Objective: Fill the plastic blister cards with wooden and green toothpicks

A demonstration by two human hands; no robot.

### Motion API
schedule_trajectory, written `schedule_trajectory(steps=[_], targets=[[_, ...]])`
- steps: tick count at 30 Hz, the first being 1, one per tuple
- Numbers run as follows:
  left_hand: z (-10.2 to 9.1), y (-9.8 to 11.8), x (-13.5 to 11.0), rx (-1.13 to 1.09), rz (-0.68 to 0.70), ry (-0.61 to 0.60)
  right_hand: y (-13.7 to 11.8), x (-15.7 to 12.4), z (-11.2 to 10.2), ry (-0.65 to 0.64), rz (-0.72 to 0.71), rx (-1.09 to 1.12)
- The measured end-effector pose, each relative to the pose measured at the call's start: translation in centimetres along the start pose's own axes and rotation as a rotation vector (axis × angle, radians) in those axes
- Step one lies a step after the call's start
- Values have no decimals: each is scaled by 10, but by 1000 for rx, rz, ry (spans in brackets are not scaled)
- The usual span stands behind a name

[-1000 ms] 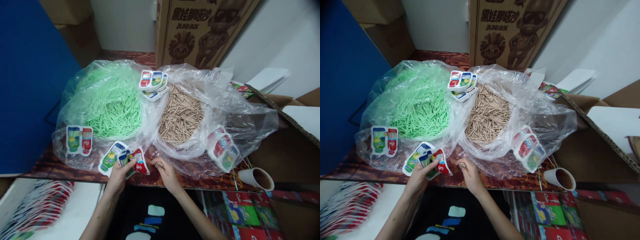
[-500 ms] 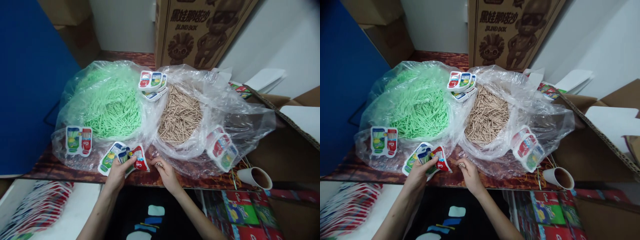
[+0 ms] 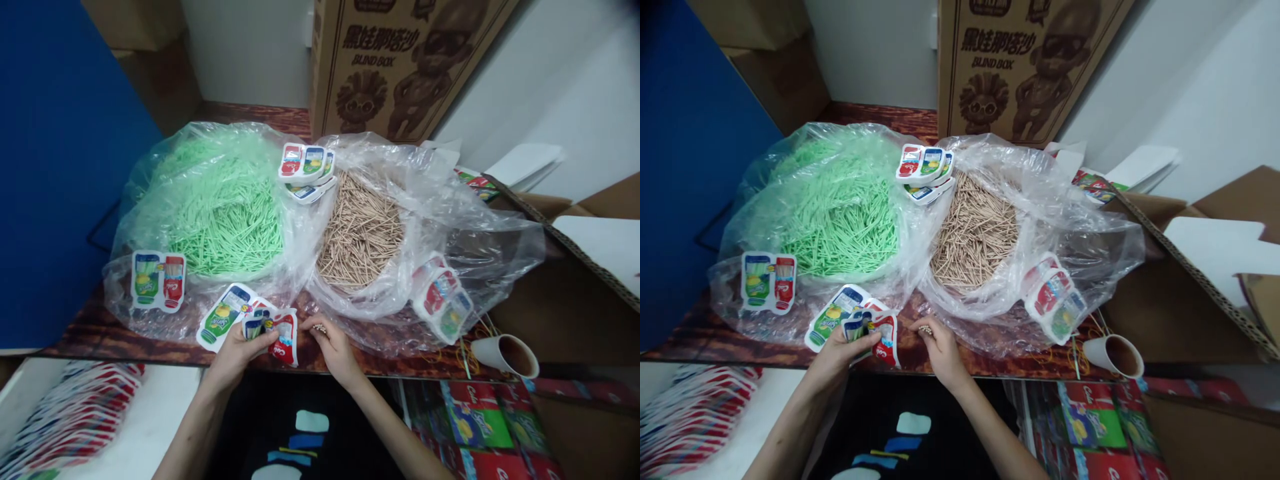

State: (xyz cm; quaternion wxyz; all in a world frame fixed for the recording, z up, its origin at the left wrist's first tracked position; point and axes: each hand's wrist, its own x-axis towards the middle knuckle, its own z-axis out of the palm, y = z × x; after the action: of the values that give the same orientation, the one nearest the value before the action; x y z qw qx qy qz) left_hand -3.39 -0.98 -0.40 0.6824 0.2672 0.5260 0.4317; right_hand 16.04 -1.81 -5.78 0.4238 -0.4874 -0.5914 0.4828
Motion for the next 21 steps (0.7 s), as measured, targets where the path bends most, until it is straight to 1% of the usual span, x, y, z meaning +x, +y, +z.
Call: schedule_trajectory(steps=[7, 11, 14, 17, 21], targets=[[-5, -4, 2, 0, -17, 7, -2, 2, -1, 0, 14, 3], [-10, -8, 5, 18, -33, -33, -3, 2, -2, 3, 24, -4], [-14, -9, 8, 32, -27, -44, -10, 3, -4, -2, 24, -16], [-16, -8, 11, 61, -30, -54, -24, 8, -13, -17, -12, -50], [-11, -6, 12, 92, -50, -63, -47, 28, -36, -6, -105, -107]])
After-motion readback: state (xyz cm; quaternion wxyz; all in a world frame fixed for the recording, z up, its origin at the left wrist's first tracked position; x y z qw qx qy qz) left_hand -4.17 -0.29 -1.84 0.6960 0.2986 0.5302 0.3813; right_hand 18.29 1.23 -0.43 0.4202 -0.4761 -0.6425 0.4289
